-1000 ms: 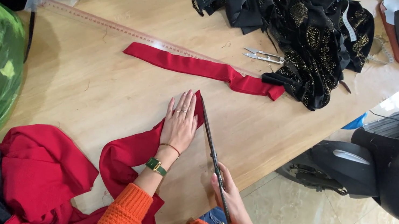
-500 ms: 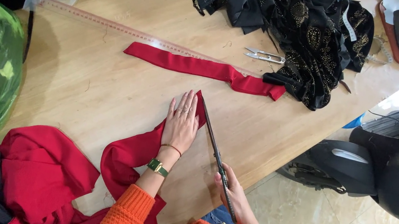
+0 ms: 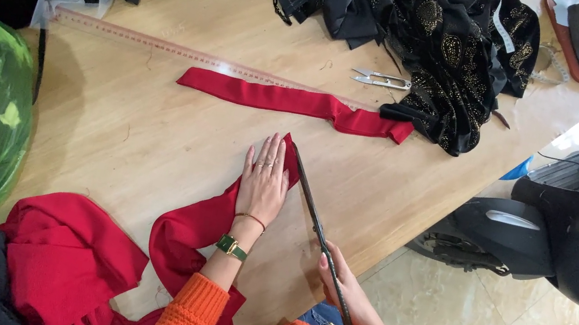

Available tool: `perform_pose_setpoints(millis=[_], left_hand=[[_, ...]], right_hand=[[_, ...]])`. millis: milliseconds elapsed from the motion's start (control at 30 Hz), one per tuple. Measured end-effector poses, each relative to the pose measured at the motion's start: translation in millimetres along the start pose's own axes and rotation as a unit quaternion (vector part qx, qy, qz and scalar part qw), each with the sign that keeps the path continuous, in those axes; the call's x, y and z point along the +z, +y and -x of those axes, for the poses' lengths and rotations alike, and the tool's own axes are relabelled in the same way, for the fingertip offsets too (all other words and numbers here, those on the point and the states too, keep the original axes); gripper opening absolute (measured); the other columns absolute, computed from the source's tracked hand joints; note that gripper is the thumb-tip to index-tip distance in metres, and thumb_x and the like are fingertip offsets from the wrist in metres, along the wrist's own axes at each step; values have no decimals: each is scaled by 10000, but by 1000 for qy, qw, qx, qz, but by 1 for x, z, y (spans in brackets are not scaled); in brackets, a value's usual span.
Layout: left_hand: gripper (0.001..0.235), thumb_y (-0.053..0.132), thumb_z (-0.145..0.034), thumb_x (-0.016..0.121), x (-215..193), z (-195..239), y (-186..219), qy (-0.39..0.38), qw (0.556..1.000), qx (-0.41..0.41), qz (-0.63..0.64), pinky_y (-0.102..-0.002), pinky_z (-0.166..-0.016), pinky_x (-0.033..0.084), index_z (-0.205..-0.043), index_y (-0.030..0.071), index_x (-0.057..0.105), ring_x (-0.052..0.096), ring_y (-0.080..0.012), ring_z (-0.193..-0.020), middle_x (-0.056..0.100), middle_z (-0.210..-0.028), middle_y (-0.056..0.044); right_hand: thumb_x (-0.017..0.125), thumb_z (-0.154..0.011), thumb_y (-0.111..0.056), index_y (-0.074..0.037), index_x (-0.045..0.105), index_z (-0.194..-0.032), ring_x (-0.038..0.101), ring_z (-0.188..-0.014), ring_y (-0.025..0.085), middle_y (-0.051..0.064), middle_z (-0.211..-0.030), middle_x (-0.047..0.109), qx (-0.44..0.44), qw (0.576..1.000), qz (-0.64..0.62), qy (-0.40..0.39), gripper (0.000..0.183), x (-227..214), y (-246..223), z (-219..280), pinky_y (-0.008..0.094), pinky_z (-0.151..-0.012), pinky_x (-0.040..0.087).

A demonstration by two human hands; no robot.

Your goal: Cutting a long strip of red fabric into smaller sections using a pair of scissors on a workbench.

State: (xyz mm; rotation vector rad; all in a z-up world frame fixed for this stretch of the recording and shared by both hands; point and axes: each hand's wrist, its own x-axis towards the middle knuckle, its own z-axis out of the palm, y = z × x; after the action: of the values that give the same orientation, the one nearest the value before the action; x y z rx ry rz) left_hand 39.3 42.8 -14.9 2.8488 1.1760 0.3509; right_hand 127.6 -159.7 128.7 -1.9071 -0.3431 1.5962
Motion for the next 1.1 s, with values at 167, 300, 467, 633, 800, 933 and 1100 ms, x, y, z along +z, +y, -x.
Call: perform_pose_setpoints(millis=[167,300,467,633,800,933,1100], left_hand=[[677,306,-1052,415,0,0,-1,-2,1000,1,4,-465,-1309,118,-1637,39,204,180,-231,-1593,165,-1727,-126],[681,308,-1051,412,-3,0,-1,-7,1000,4,3,-461,-1307,119,-1637,37,197,179,-238,-1592,155,-1726,-132],[657,298,-1052,406,-4,-1,-1,-5,1000,6,-2,-456,-1303,135,-1628,32,234,192,-234,-1590,163,-1726,-132],[661,307,-1055,403,-5,-1,-1,-8,1000,4,-5,-455,-1302,133,-1628,28,228,178,-238,-1592,157,-1727,-133],[656,282,-1047,406,-4,-1,-1,-6,1000,2,17,-457,-1299,133,-1626,27,233,200,-232,-1586,159,-1729,-124],[654,273,-1046,408,-2,0,-1,-5,1000,3,20,-461,-1301,130,-1625,24,233,199,-235,-1587,162,-1727,-127],[649,281,-1061,383,-1,0,-1,-7,1000,2,17,-460,-1304,129,-1633,28,208,190,-238,-1589,167,-1723,-134]], right_hand=[[438,-998,-462,-215,499,-1500,202,-556,78,-33,-693,223,-16,998,-51,-24,563,2,-12,12,241,-494,222],[424,-989,-493,-223,505,-1492,205,-548,61,-38,-702,195,-15,999,-46,-21,577,6,-20,8,229,-482,218],[458,-935,-556,-202,477,-1510,212,-522,75,-42,-672,218,-30,999,-27,-21,676,9,-22,-5,241,-474,225],[450,-916,-592,-211,437,-1533,247,-527,89,-36,-643,252,-28,999,24,2,726,11,-17,-9,258,-483,262],[461,-901,-610,-215,473,-1491,210,-489,77,-41,-594,223,-20,1000,16,11,710,12,-10,-13,254,-443,220],[495,-933,-547,-210,524,-1440,206,-481,68,-33,-653,196,-15,999,-48,0,609,11,-5,-17,247,-415,183],[477,-931,-559,-156,523,-1418,187,-469,60,-64,-614,203,-62,996,-49,-32,634,9,-6,-14,235,-401,220]])
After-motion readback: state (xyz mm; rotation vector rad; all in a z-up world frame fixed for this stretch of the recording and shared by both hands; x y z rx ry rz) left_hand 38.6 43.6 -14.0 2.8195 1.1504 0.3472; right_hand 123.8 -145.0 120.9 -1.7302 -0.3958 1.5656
